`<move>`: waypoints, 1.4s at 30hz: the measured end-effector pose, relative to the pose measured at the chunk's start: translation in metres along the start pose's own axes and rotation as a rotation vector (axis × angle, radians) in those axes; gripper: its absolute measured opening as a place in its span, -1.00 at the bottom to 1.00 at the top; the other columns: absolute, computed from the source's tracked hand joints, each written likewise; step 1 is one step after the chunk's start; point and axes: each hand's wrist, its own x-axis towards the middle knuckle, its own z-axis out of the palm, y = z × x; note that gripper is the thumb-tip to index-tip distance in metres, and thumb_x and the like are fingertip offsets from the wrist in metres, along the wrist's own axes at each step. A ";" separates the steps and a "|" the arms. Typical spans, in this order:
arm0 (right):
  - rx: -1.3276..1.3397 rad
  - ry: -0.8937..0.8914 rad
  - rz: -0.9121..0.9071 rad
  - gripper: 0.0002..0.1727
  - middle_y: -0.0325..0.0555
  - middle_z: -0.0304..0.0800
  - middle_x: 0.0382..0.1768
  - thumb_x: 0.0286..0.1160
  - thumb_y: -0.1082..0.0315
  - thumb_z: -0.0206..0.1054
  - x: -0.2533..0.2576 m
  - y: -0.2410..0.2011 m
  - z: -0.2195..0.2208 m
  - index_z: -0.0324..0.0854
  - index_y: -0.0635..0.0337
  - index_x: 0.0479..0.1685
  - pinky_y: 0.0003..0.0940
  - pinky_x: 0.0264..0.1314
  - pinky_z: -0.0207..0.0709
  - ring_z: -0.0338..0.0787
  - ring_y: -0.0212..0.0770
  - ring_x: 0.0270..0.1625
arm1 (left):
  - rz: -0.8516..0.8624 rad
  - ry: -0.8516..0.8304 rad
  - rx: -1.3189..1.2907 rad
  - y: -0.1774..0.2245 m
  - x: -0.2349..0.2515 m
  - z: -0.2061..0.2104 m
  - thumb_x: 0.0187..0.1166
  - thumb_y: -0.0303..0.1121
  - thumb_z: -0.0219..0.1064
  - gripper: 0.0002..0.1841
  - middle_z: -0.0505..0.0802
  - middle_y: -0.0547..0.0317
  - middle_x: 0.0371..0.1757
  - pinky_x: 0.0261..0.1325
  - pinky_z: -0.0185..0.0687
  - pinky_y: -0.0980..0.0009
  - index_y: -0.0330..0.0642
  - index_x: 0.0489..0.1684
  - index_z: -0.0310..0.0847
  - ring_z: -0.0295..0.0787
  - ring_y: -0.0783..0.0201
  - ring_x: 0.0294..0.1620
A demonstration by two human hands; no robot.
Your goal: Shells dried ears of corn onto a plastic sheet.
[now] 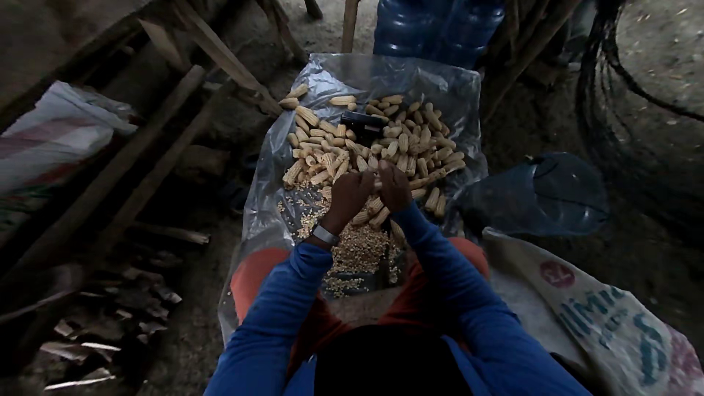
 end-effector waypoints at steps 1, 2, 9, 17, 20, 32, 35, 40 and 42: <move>-0.078 0.022 -0.050 -0.43 0.14 0.70 -0.42 0.88 0.14 -0.18 -0.001 -0.002 0.000 0.65 0.45 -0.04 0.04 -0.22 0.63 0.74 0.00 -0.37 | -0.097 -0.017 -0.056 0.003 0.001 -0.001 0.90 -0.03 -0.14 -0.36 0.68 -0.19 -0.45 -0.24 0.56 -0.12 -0.43 -0.35 0.64 0.65 -0.09 -0.40; -0.133 0.033 -0.088 -0.44 0.19 0.72 -0.42 0.87 0.16 -0.17 -0.002 -0.003 0.001 0.65 0.47 -0.03 0.11 -0.19 0.62 0.76 0.07 -0.34 | -0.173 -0.036 -0.122 0.002 0.004 -0.001 0.90 -0.01 -0.15 -0.36 0.65 -0.17 -0.44 -0.25 0.55 -0.06 -0.44 -0.33 0.61 0.61 -0.04 -0.41; -0.017 -0.023 0.048 -0.41 0.09 0.68 -0.38 0.91 0.14 -0.19 0.008 0.001 -0.003 0.65 0.48 -0.01 -0.09 -0.25 0.60 0.66 -0.13 -0.39 | -0.070 -0.177 -0.178 -0.005 0.009 -0.007 0.89 0.05 -0.12 -0.41 0.68 0.00 -0.40 -0.23 0.61 0.17 -0.33 -0.05 0.66 0.60 0.17 -0.42; -0.073 0.034 -0.005 -0.45 0.02 0.66 -0.51 0.86 0.14 -0.13 0.002 -0.004 -0.002 0.69 0.39 -0.12 -0.01 -0.35 0.58 0.67 -0.09 -0.48 | 0.012 0.037 0.057 0.006 0.002 0.006 0.93 -0.08 -0.14 -0.39 0.72 -0.26 -0.42 -0.20 0.58 -0.19 -0.47 -0.22 0.68 0.72 -0.20 -0.35; -0.171 0.106 -0.144 -0.50 0.05 0.63 -0.56 0.84 0.18 -0.06 0.000 0.001 0.003 0.68 0.41 -0.16 -0.01 -0.36 0.56 0.67 -0.07 -0.49 | -0.189 -0.072 -0.270 0.008 0.002 0.000 0.90 0.05 -0.15 -0.39 0.61 0.03 -0.44 -0.39 0.48 0.22 -0.35 -0.12 0.64 0.46 0.21 -0.52; -0.273 -0.181 -0.273 -0.42 0.05 0.70 -0.51 0.71 -0.04 0.20 0.002 0.003 -0.004 0.56 0.43 0.22 0.09 -0.41 0.65 0.72 0.01 -0.52 | -0.169 0.087 -0.081 0.002 0.002 -0.013 0.87 0.13 -0.15 -0.30 0.66 -0.19 -0.41 -0.26 0.54 -0.14 -0.39 -0.26 0.65 0.62 -0.10 -0.37; -0.465 -0.123 -0.344 -0.39 0.09 0.71 -0.59 0.73 -0.09 0.12 -0.001 0.005 -0.002 0.67 0.40 0.05 0.19 -0.48 0.61 0.77 0.16 -0.55 | -0.048 0.165 0.074 0.004 0.003 -0.016 0.90 0.01 -0.19 -0.31 0.62 -0.15 -0.57 -0.36 0.48 -0.15 -0.35 -0.53 0.60 0.63 -0.13 -0.47; -0.120 -0.039 -0.205 -0.37 0.18 0.69 -0.50 0.87 0.17 -0.25 -0.009 0.007 0.012 0.66 0.50 -0.22 0.10 -0.25 0.62 0.77 0.07 -0.37 | 0.233 0.247 0.238 -0.006 0.001 -0.007 0.89 -0.13 -0.15 -0.39 0.72 -0.10 -0.59 -0.36 0.57 -0.12 -0.34 -0.51 0.64 0.74 -0.09 -0.52; 0.082 -0.152 0.050 -0.42 -0.07 0.57 -0.51 0.88 0.15 -0.22 -0.008 -0.002 0.007 0.63 0.41 -0.22 -0.24 -0.34 0.53 0.58 -0.26 -0.47 | 0.326 0.269 0.267 -0.012 0.002 -0.004 0.88 -0.15 -0.12 -0.41 0.69 -0.08 -0.64 -0.44 0.54 -0.07 -0.33 -0.57 0.62 0.72 -0.07 -0.57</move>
